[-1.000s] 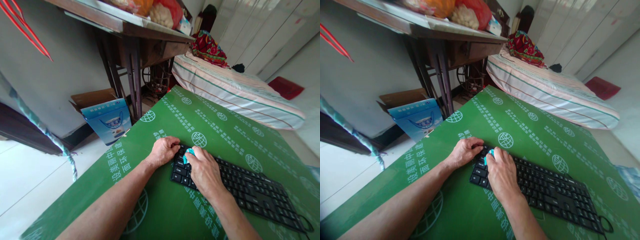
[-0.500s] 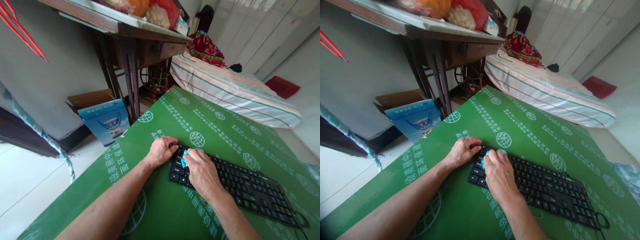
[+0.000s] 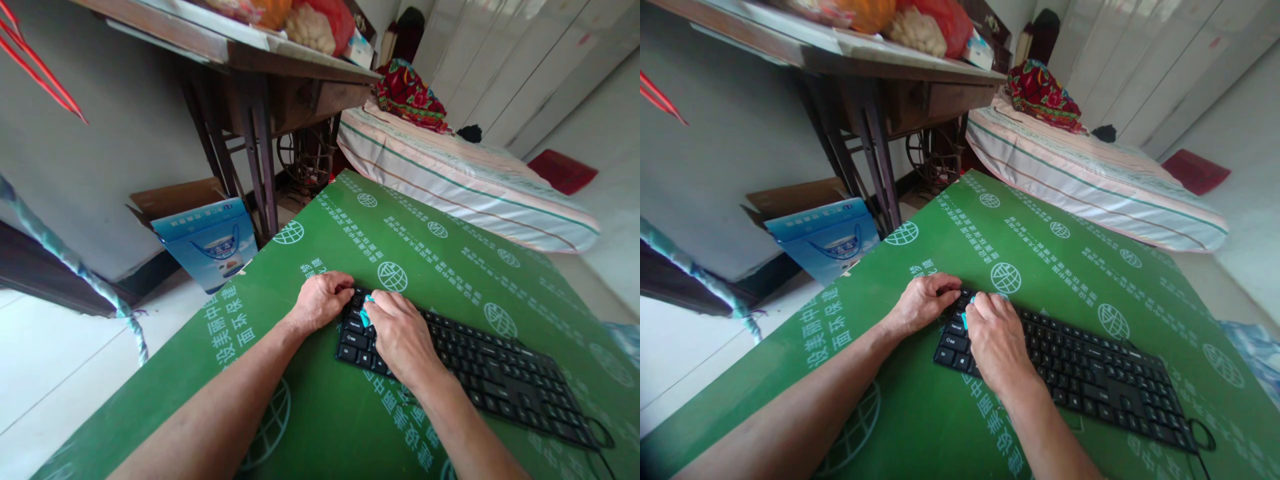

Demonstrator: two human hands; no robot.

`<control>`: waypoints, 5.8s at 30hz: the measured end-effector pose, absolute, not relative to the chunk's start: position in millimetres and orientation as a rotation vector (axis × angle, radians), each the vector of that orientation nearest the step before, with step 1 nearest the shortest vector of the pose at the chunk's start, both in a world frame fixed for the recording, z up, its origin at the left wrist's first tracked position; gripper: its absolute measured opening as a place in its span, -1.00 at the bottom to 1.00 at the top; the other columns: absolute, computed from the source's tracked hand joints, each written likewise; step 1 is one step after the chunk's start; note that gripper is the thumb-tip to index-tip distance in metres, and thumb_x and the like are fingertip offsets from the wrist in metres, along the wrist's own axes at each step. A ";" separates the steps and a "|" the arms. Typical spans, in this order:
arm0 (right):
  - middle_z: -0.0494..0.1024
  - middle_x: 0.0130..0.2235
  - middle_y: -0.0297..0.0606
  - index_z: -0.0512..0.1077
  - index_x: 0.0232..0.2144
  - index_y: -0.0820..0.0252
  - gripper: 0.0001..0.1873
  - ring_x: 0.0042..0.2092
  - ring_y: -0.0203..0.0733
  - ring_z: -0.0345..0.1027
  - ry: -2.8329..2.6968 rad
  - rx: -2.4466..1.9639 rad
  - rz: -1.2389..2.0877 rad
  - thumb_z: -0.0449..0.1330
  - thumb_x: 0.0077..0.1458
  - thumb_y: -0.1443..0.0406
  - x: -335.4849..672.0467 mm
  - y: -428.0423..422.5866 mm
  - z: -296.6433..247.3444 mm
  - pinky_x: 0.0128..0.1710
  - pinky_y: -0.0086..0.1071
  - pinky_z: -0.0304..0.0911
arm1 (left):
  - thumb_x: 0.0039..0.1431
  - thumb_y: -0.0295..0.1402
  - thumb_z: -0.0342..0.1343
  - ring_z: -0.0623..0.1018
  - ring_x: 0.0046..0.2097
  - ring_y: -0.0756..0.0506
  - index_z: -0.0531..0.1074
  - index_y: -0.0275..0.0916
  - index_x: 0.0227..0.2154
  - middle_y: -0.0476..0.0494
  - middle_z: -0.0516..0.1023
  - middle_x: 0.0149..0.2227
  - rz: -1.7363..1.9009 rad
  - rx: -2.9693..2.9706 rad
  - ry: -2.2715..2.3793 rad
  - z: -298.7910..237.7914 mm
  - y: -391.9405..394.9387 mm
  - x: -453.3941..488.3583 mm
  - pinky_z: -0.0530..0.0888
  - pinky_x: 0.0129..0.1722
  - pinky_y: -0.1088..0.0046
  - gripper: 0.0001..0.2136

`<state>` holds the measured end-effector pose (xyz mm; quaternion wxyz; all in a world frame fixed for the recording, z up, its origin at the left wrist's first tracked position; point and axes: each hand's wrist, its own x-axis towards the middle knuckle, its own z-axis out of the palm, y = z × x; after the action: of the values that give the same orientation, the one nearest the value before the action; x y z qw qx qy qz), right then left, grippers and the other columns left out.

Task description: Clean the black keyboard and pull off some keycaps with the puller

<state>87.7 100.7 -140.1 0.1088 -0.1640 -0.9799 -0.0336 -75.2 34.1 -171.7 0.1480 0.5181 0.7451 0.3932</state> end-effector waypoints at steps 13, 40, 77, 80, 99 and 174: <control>0.44 -0.12 -0.08 0.36 -0.03 0.29 -0.56 -0.08 -0.08 0.29 -2.677 -0.607 0.105 -0.09 0.08 0.55 113.5 110.8 -144.2 -0.09 -0.26 0.26 | 0.06 -0.40 0.05 0.56 -0.25 -0.07 0.51 -0.22 -0.28 -0.07 0.60 -0.30 1.113 1.463 2.140 -170.7 33.9 -75.6 0.46 -0.25 0.47 -0.81; 0.46 -0.12 -0.12 0.46 -0.31 0.23 -0.72 -0.06 -0.03 0.22 -2.873 -0.503 -0.002 0.03 0.04 0.57 103.5 100.9 -143.4 -0.02 -0.20 0.18 | 0.05 -0.40 0.05 0.56 -0.26 -0.06 0.52 -0.23 -0.31 -0.07 0.61 -0.31 1.124 1.462 2.156 -171.3 35.3 -75.6 0.46 -0.26 0.48 -0.82; 0.50 -0.14 -0.13 0.47 -0.21 0.23 -0.59 -0.08 -0.12 0.34 -2.682 -0.447 0.264 -0.04 -0.01 0.59 124.9 122.1 -147.1 -0.07 -0.24 0.32 | 0.07 -0.38 0.04 0.57 -0.26 -0.06 0.51 -0.22 -0.30 -0.09 0.61 -0.28 1.160 1.450 2.127 -170.3 33.7 -76.0 0.48 -0.23 0.46 -0.82; 0.51 -0.14 -0.12 0.49 -0.24 0.26 -0.59 -0.06 -0.10 0.32 -2.708 -0.415 0.166 -0.04 -0.02 0.60 121.0 119.4 -148.1 -0.04 -0.22 0.29 | 0.07 -0.38 0.04 0.57 -0.25 -0.06 0.51 -0.24 -0.30 -0.11 0.61 -0.28 1.158 1.447 2.120 -170.6 34.1 -76.5 0.47 -0.23 0.46 -0.81; 0.54 -0.21 -0.15 0.50 -0.36 0.21 -0.69 -0.07 -0.09 0.30 -2.783 -0.434 0.130 0.00 0.03 0.56 118.2 111.7 -138.7 -0.04 -0.20 0.25 | 0.07 -0.37 0.03 0.56 -0.28 -0.05 0.51 -0.23 -0.30 -0.09 0.60 -0.31 1.156 1.456 2.126 -169.5 34.3 -76.0 0.47 -0.25 0.46 -0.81; 0.56 -0.23 -0.22 0.54 -0.41 0.18 -0.61 -0.14 -0.14 0.37 -2.889 -0.594 0.333 0.02 -0.12 0.62 137.7 134.7 -120.3 -0.09 -0.26 0.30 | 0.07 -0.28 0.02 0.56 -0.28 -0.08 0.52 -0.27 -0.30 -0.11 0.60 -0.31 1.147 1.419 2.109 -171.6 37.7 -80.3 0.44 -0.24 0.41 -0.76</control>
<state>137.7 134.7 -120.3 0.0863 -0.1995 -0.9697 0.1118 -80.3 37.7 -171.6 0.1755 0.5009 0.7446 0.4049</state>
